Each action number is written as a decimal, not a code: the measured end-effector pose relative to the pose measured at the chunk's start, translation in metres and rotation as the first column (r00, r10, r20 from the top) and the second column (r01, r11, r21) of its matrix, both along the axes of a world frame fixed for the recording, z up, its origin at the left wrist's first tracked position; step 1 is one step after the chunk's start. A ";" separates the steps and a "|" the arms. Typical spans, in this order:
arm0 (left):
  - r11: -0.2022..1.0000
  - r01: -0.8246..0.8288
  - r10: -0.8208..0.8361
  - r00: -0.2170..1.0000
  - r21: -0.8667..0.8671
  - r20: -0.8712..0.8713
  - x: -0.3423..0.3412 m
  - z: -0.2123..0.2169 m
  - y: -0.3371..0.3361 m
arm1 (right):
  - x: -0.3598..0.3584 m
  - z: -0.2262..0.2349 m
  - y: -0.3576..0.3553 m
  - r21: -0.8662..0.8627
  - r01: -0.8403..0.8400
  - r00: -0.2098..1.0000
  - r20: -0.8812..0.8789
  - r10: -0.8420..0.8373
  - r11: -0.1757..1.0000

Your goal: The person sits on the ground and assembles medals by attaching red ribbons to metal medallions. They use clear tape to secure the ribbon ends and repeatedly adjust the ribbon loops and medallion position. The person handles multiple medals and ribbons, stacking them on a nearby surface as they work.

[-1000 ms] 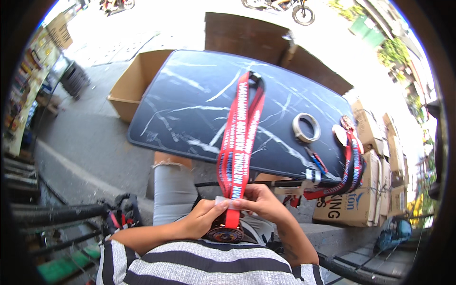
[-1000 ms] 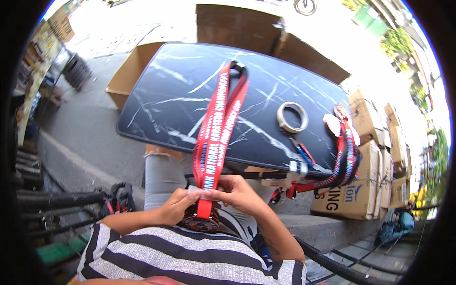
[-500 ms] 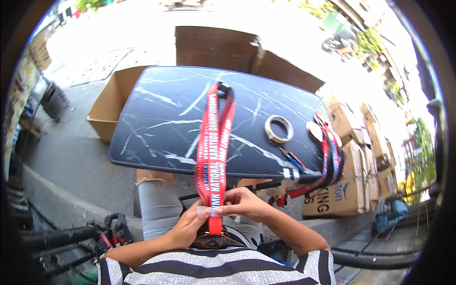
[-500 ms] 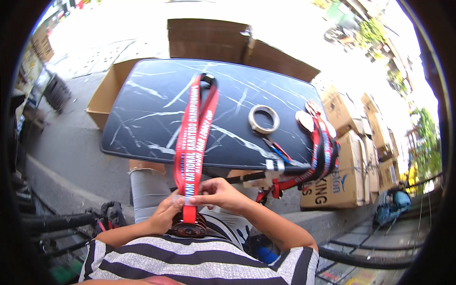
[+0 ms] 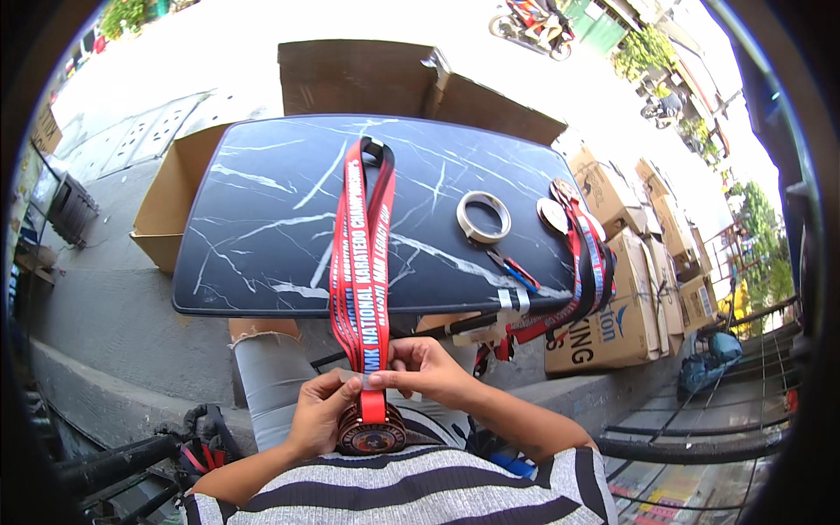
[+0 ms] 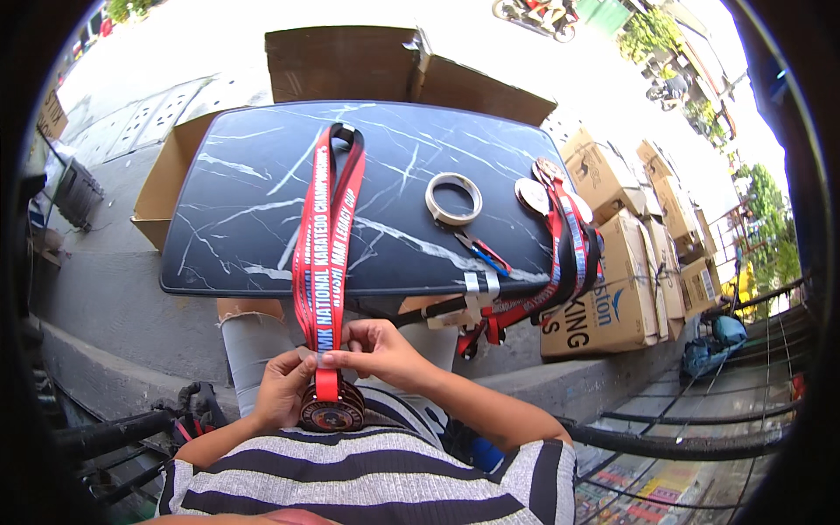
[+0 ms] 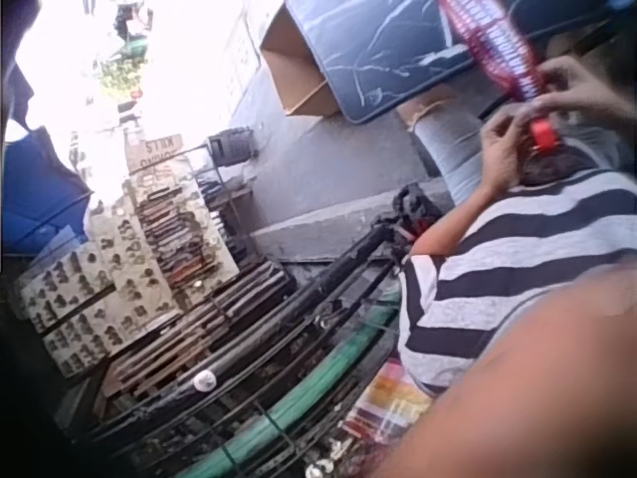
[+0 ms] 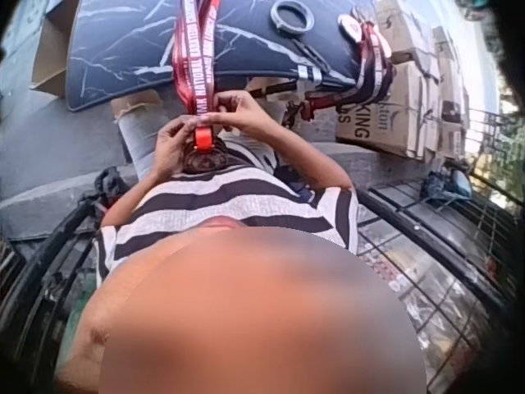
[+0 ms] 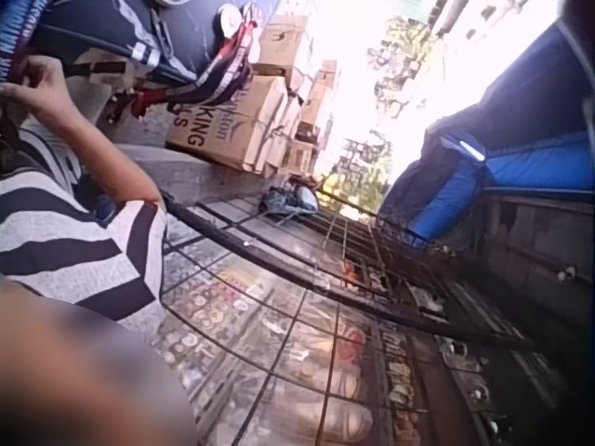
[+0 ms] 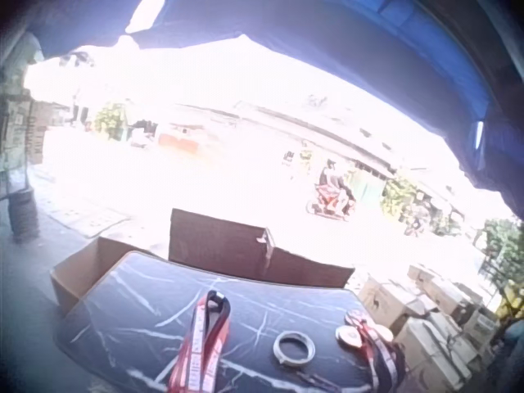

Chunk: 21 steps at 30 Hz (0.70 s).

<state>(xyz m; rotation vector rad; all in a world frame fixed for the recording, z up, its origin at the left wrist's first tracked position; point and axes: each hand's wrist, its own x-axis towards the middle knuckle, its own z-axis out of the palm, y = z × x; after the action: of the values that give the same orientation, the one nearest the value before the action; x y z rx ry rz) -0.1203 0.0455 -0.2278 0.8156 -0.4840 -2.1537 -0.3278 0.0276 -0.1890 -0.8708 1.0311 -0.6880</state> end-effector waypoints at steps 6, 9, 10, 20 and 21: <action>0.993 -0.115 0.114 0.993 -0.031 -0.040 -0.007 0.001 -0.002 | -0.001 -0.001 0.003 -0.025 0.032 0.999 0.019 -0.032 0.999; 0.997 -0.081 0.080 0.996 -0.017 -0.040 -0.006 0.002 -0.004 | -0.002 0.002 0.003 -0.037 0.054 0.998 0.038 -0.053 0.998; 0.996 -0.089 0.088 0.994 -0.029 -0.058 -0.006 0.003 -0.004 | -0.002 0.004 0.003 -0.050 0.057 0.998 0.026 -0.056 0.997; 0.989 -0.115 0.128 0.981 0.096 -0.145 -0.004 -0.002 0.001 | 0.006 0.004 0.007 -0.049 0.099 0.995 -0.013 -0.100 0.994; 0.990 -0.110 0.121 0.983 0.087 -0.141 -0.004 -0.002 0.001 | 0.006 0.005 0.008 -0.054 0.100 0.994 -0.030 -0.102 0.994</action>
<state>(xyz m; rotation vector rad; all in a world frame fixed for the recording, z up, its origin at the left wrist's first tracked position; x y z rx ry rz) -0.1238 0.0462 -0.2302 0.7045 -0.2718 -2.1164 -0.3221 0.0352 -0.1838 -0.8827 1.0964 -0.7911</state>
